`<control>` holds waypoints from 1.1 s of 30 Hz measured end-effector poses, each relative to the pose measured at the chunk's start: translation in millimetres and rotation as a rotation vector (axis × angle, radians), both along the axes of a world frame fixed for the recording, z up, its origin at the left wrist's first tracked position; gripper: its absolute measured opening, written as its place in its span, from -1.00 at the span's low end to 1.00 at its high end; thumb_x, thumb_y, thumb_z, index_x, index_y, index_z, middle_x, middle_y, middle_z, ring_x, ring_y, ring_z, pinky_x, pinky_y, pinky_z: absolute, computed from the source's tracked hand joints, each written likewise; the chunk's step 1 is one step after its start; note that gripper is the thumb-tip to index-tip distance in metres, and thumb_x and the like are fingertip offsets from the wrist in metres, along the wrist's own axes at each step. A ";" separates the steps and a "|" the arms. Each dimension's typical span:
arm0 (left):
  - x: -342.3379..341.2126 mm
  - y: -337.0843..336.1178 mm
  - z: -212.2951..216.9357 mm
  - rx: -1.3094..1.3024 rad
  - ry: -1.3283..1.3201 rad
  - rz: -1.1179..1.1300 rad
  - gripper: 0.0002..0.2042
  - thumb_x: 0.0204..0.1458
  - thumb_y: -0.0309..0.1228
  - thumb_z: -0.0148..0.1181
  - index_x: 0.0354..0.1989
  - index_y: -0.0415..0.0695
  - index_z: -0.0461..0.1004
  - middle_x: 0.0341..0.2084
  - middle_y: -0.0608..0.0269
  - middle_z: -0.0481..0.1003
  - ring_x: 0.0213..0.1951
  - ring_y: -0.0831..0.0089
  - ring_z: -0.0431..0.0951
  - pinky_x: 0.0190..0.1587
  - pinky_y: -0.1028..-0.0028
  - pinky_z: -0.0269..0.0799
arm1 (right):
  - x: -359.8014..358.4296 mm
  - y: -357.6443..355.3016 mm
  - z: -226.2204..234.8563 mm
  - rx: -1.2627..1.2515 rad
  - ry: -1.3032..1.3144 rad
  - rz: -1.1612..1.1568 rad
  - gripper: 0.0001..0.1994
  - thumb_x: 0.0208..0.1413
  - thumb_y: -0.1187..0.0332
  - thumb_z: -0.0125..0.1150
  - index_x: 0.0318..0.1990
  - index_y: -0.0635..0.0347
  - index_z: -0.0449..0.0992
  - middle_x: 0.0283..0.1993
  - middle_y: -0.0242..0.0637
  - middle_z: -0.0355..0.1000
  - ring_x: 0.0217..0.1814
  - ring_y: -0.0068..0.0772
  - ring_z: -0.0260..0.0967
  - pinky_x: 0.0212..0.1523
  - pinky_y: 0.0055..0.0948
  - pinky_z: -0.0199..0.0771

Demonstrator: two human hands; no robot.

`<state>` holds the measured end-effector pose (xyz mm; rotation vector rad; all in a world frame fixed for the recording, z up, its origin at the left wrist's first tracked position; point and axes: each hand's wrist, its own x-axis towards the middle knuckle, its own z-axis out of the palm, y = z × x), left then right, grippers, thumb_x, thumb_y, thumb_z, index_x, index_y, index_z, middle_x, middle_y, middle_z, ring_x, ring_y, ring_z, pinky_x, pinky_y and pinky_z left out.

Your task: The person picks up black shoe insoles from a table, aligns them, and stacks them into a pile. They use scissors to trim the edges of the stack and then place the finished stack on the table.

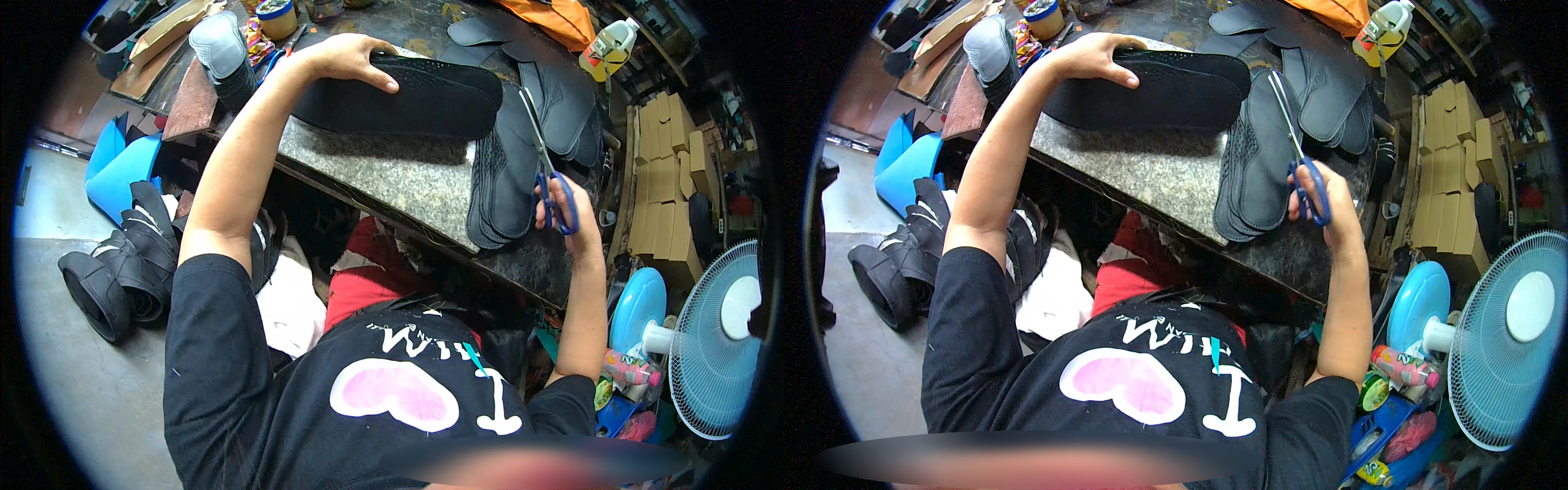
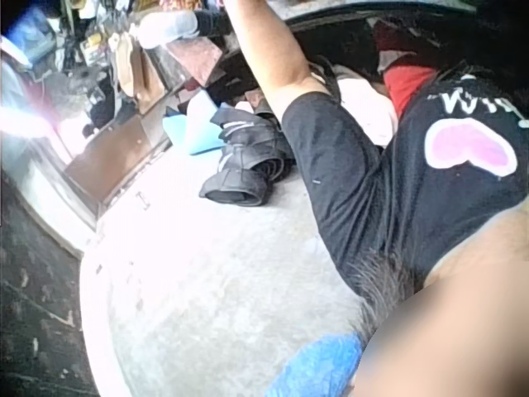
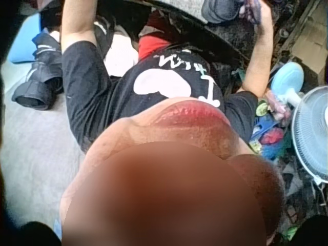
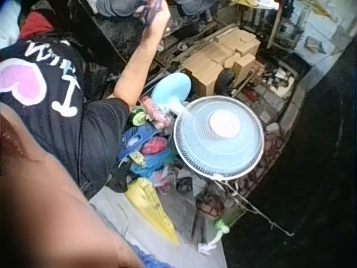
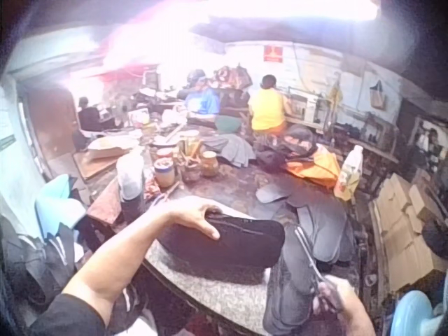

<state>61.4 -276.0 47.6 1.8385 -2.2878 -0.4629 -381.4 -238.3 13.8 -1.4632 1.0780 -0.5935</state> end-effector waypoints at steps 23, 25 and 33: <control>-0.8 4.3 -6.0 -0.089 -0.077 0.006 -0.08 -0.33 0.25 0.43 0.21 -0.08 0.39 0.04 -0.06 0.50 0.10 0.06 0.48 0.17 0.23 0.36 | 27.2 8.9 19.2 -0.121 0.134 -0.058 -0.65 0.10 0.12 0.37 -0.45 0.21 0.45 -0.74 -0.43 0.32 -0.78 -0.66 0.25 -0.74 -0.64 0.16; -1.9 6.0 -4.2 -0.096 -0.083 -0.001 -0.09 -0.32 0.24 0.43 0.21 -0.08 0.39 0.04 -0.06 0.50 0.10 0.06 0.48 0.17 0.23 0.36 | 14.2 17.4 16.5 -0.162 0.190 -0.129 -0.66 0.06 0.14 0.41 -0.47 0.20 0.45 -0.71 -0.45 0.33 -0.73 -0.68 0.27 -0.70 -0.62 0.15; -20.1 37.9 6.5 -0.299 -0.204 -0.102 -0.06 -0.40 0.22 0.44 0.14 -0.17 0.35 0.07 -0.02 0.41 0.17 0.04 0.35 0.22 0.16 0.20 | -45.7 50.6 10.5 -0.541 1.096 -0.322 -0.63 -0.13 0.03 0.45 -0.34 0.14 0.59 -0.46 -0.22 0.52 -0.40 -0.12 0.52 -0.35 -0.20 0.45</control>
